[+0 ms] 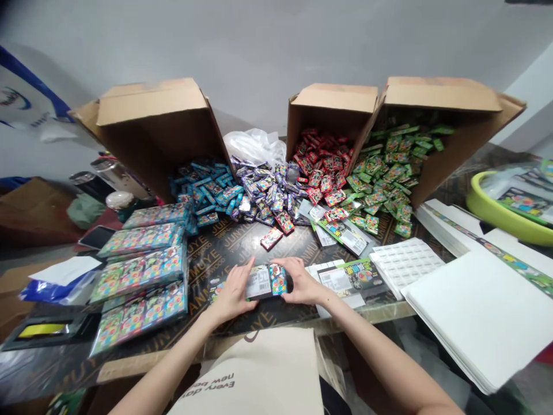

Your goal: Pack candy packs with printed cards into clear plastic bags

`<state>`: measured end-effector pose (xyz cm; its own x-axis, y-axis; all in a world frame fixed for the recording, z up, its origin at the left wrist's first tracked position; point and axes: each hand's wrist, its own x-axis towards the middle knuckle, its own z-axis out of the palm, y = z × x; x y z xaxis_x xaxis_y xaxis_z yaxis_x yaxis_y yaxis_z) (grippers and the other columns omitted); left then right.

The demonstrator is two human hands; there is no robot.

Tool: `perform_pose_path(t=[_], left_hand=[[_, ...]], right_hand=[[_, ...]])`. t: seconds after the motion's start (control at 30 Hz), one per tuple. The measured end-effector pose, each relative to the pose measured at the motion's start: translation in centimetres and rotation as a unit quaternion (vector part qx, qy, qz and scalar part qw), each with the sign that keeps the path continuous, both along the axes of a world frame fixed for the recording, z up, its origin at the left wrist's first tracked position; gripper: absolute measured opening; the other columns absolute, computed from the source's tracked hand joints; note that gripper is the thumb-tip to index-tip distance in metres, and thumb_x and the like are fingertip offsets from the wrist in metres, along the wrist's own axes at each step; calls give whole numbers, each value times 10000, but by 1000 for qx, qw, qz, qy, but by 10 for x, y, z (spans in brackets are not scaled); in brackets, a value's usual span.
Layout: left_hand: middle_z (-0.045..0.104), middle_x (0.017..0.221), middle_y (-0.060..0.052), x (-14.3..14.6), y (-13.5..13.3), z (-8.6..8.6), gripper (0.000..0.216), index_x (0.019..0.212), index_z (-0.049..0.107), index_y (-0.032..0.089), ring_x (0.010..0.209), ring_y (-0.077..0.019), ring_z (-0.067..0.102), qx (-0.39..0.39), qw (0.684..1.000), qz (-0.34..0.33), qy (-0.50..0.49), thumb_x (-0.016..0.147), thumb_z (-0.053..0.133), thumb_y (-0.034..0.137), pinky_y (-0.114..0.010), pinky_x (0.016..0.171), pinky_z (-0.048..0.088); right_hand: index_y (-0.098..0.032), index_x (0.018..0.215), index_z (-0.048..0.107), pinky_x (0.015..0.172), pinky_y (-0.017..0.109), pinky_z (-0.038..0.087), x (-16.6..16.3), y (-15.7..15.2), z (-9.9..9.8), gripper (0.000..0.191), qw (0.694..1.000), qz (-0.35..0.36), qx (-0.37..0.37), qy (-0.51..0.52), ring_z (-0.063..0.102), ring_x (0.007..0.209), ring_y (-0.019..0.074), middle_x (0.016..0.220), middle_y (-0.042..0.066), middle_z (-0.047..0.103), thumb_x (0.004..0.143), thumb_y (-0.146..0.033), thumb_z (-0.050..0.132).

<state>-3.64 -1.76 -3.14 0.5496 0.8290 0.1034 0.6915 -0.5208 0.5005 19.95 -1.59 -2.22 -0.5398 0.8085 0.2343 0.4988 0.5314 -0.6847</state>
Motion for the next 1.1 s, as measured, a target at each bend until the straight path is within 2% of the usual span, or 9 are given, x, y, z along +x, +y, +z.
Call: perform_pose_path(t=[0.1,0.23,0.4,0.5,0.57,0.63,0.77,0.93,1.1], left_hand=[[433,1223,-97,0,0,0,998,1390,39,212,1143,-261,382,-7,1000,-16,-13,595,640,261,-478,1038,174],[412,1256,-117,-5,2,-3,991,1392,40,196,1153,-282,372,2,999,27,-29,605,637,276,-487,1012,222],[413,1252,-118,-11,7,-8,1008,1393,34,200,1134,-287,380,1,998,43,-41,595,645,281,-476,978,269],[409,1257,-108,-10,6,-12,988,1392,43,209,1140,-279,372,-2,999,40,-31,601,633,265,-471,992,248],[425,1239,-101,-9,5,-16,973,1390,77,214,1135,-275,376,-6,999,35,-14,593,633,256,-471,1001,231],[439,1218,-98,-8,3,-19,953,1382,130,218,1127,-276,381,-10,999,30,5,580,642,262,-472,1007,220],[441,1229,-100,-12,-1,-24,914,1371,187,219,1135,-270,383,-18,999,32,22,587,651,293,-473,1016,211],[451,1259,-112,-18,5,-12,814,1311,341,219,1174,-288,376,-35,994,91,-52,590,680,389,-519,1020,187],[560,1161,-113,-1,24,21,547,1210,479,175,1059,-228,510,-206,912,181,-306,732,557,431,-383,902,381]], right_hand=[[-210,1319,286,983,367,293,1,5,-2,792,998,37,-37,40,385,1189,234,1316,83,400,622,-240,662],[-210,1351,218,1015,437,220,-6,2,-6,890,996,-59,-20,70,378,1200,257,1264,103,474,627,-379,708],[-250,1308,332,1011,450,181,-18,16,-5,548,999,-18,-9,46,527,1044,209,1048,48,633,811,-351,542],[-223,1153,517,939,424,271,-12,65,-1,378,977,-193,87,24,495,1050,236,1096,77,596,810,-379,526],[-181,1182,501,880,439,299,-2,107,2,475,936,-325,133,-22,456,1056,287,1106,123,567,769,-409,560],[-141,1230,460,835,450,310,5,144,5,584,909,-379,153,-79,450,1011,318,1058,158,567,727,-405,596],[-131,1170,517,820,428,309,11,178,8,436,910,-363,170,-110,483,906,281,916,137,604,760,-279,533],[-142,1071,579,835,422,345,17,144,13,319,909,-386,155,16,507,911,255,953,118,613,817,-262,426],[-169,895,651,747,325,439,16,81,30,261,973,-155,-59,160,571,813,183,872,52,632,822,-324,454]])
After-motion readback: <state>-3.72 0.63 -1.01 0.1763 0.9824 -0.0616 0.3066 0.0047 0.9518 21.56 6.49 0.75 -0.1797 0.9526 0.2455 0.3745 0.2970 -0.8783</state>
